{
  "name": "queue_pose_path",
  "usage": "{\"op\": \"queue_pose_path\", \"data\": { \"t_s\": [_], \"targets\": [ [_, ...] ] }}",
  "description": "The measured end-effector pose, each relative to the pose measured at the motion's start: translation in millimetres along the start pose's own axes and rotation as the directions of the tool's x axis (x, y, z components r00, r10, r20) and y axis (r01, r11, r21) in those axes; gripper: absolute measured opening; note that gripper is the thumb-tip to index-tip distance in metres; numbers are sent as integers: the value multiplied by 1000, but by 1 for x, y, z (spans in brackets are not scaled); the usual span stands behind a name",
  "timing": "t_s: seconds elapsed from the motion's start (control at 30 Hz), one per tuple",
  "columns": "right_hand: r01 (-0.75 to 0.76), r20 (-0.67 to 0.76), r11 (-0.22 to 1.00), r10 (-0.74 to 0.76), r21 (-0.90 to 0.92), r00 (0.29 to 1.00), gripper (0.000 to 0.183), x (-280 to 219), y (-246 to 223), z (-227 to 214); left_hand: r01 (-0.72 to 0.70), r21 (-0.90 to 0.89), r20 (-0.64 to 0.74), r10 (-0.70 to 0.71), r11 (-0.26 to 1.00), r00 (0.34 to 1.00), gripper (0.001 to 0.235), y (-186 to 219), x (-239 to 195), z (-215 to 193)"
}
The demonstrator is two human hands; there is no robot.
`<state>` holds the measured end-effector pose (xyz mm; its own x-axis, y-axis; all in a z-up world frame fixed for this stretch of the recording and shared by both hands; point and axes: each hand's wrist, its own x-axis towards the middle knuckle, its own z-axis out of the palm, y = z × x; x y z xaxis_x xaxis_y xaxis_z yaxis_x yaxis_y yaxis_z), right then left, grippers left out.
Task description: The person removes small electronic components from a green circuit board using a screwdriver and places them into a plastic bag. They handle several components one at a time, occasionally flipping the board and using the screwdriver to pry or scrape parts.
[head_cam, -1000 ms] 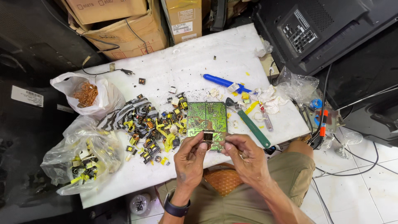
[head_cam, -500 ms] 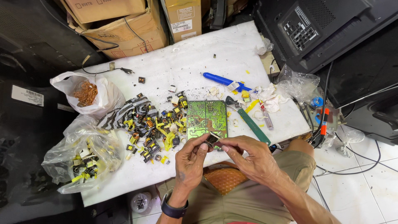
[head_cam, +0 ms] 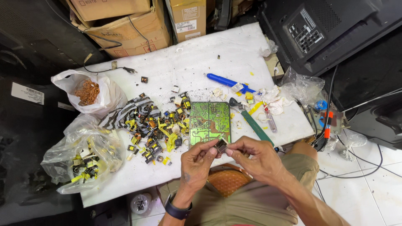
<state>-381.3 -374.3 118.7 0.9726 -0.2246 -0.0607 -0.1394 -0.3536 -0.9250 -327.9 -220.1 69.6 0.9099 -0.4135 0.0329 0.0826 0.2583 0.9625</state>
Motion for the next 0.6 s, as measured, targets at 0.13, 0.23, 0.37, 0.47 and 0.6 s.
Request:
{"op": "queue_pose_path", "data": {
  "t_s": [0.13, 0.23, 0.37, 0.47, 0.6],
  "targets": [
    [-141, 54, 961, 132, 237, 990, 11, 3, 3, 2, -35, 18, -30, 35, 999, 999, 21, -4, 3, 3],
    [-309, 101, 867, 293, 390, 951, 12, 0, 7, 7, -153, -9, -58, 152, 988, 987, 18, -8, -1, 7],
    [-383, 74, 752, 410, 537, 909, 13, -5, 16, 17, -247, 128, -103, 260, 961, 960, 15, -13, -5, 7],
    [-334, 50, 696, 395, 636, 918, 13, -8, 17, 24, -319, 213, -129, 351, 923, 928, 15, -16, -3, 9],
    [-308, 29, 666, 395, 680, 918, 13, -9, 16, 32, -395, 251, -139, 436, 884, 889, 14, -19, -1, 9]
  ]
}}
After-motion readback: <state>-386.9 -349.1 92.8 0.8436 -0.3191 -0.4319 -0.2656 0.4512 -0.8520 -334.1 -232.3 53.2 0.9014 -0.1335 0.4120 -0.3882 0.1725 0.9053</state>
